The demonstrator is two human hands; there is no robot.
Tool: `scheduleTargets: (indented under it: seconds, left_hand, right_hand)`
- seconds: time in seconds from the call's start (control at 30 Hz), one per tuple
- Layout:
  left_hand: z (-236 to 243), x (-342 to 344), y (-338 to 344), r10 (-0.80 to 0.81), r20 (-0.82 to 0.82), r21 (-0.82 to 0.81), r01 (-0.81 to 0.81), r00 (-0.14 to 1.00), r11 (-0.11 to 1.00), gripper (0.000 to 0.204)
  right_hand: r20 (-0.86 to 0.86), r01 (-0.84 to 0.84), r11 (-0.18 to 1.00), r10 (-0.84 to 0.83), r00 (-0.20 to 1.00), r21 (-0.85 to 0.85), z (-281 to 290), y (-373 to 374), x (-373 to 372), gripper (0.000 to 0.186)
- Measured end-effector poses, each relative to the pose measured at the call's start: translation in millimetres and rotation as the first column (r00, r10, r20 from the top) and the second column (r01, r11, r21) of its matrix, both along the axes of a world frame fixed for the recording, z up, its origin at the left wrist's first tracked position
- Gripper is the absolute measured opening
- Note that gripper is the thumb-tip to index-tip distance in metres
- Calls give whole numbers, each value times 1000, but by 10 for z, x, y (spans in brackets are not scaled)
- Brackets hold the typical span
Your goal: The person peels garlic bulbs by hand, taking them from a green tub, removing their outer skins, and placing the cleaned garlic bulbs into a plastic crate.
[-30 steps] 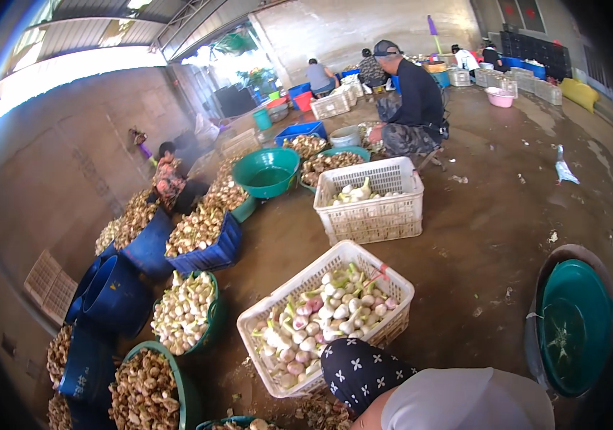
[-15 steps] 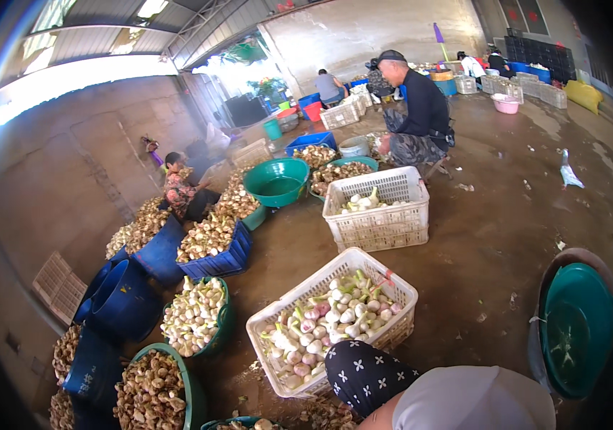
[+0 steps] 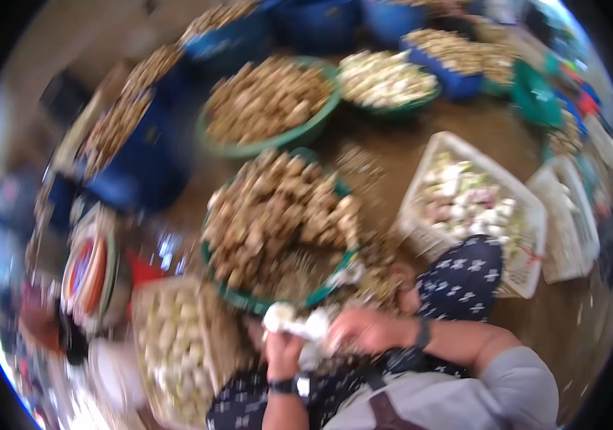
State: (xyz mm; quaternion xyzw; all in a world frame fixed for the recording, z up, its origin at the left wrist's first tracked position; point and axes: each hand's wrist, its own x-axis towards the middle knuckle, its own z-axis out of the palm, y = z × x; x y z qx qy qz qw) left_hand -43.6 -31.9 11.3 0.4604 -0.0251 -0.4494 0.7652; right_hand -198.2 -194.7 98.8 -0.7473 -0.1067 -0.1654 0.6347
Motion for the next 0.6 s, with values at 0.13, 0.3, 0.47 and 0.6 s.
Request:
scheduleTargets:
  seconds: [0.13, 0.3, 0.47, 0.6]
  left_hand:
    - [8, 250, 69, 400, -665, 222, -344, 631, 912, 41]
    - [124, 347, 339, 441, -596, 203, -405, 671, 891, 33]
    - [361, 623, 898, 839, -421, 40, -918, 344, 396, 50]
    - [525, 793, 693, 914, -269, 10, -949, 302, 316, 58]
  right_hand:
    - [-60, 181, 655, -203, 977, 733, 217, -312, 21, 5]
    - [-460, 60, 970, -165, 872, -235, -39, -153, 412, 13]
    - [-298, 67, 783, -312, 902, -619, -867, 36, 603, 17]
    - [-620, 405, 910, -268, 737, 88, -718, -432, 787, 17]
